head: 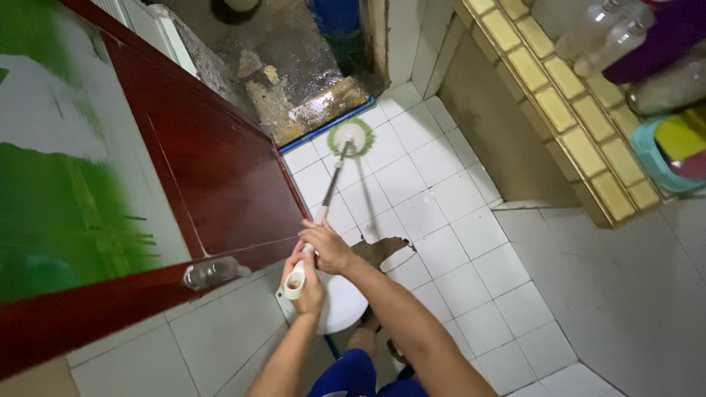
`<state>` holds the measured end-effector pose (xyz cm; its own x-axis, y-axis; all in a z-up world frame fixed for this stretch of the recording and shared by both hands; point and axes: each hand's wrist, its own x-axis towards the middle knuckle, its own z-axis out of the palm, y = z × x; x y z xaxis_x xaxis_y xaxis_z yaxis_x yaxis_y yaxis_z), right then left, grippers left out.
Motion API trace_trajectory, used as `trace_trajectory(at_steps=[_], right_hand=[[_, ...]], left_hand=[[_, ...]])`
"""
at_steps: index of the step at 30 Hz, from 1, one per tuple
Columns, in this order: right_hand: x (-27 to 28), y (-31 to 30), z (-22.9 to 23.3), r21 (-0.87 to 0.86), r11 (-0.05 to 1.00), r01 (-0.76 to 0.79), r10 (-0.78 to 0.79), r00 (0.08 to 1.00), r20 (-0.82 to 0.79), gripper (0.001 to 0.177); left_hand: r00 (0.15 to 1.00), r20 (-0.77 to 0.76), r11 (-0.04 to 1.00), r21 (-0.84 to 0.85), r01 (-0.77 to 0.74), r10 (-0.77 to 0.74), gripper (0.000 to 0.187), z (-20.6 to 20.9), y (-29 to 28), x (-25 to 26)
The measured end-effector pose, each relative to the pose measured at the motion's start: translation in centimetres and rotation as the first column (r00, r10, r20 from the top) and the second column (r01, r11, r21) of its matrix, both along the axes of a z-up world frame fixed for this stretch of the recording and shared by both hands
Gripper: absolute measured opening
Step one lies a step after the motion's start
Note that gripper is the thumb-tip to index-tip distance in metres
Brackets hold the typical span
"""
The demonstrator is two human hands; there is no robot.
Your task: The person assembles a mop handle, mops the tiled bathroom floor, and rinses and spins the mop head in a bucket.
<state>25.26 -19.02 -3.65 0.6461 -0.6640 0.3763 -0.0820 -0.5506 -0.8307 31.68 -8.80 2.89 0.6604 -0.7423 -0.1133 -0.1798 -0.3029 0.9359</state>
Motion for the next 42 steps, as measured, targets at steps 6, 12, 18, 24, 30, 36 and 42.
trace_trajectory(at_steps=[6,12,18,24,30,36,42], right_hand=[[1.5,-4.0,1.9,0.107,0.987,-0.122,0.154,0.904,-0.399,0.023],[-0.8,-7.0,1.4,0.238,0.971,0.015,0.123,0.823,-0.555,0.027],[-4.4,-7.1,-0.2,0.172,0.983,0.059,0.026,0.890,-0.456,0.017],[-9.2,-7.9,-6.7,-0.112,0.963,0.247,-0.271,0.884,-0.380,0.017],[-14.3,-11.6,-8.5,0.985,0.150,0.086,-0.674,0.738,0.039,0.045],[-13.3,-6.9,-5.4,0.548,0.760,0.350,-0.312,0.936,-0.166,0.058],[-11.7,-4.7,-8.7,0.113,0.980,0.163,-0.040,0.719,-0.694,0.031]], left_hand=[[0.947,-0.273,0.956,-0.188,-0.223,0.168,0.011,-5.2,-2.4,1.1],[0.967,-0.249,0.980,-0.172,-0.102,0.057,0.014,-4.9,-5.8,-1.1],[0.996,-0.053,0.994,-0.091,0.065,-0.070,0.014,-2.3,-6.0,-3.5],[0.833,0.221,0.827,-0.149,0.543,-0.507,0.015,-5.0,-9.1,-4.4],[0.374,-0.925,0.942,0.060,0.329,-0.072,0.036,-6.9,-16.6,-10.2],[0.742,0.353,0.744,-0.159,0.648,-0.570,0.021,-3.7,-10.0,-7.6],[0.882,0.130,0.874,-0.131,0.467,-0.452,0.015,-8.0,-5.6,-7.6]])
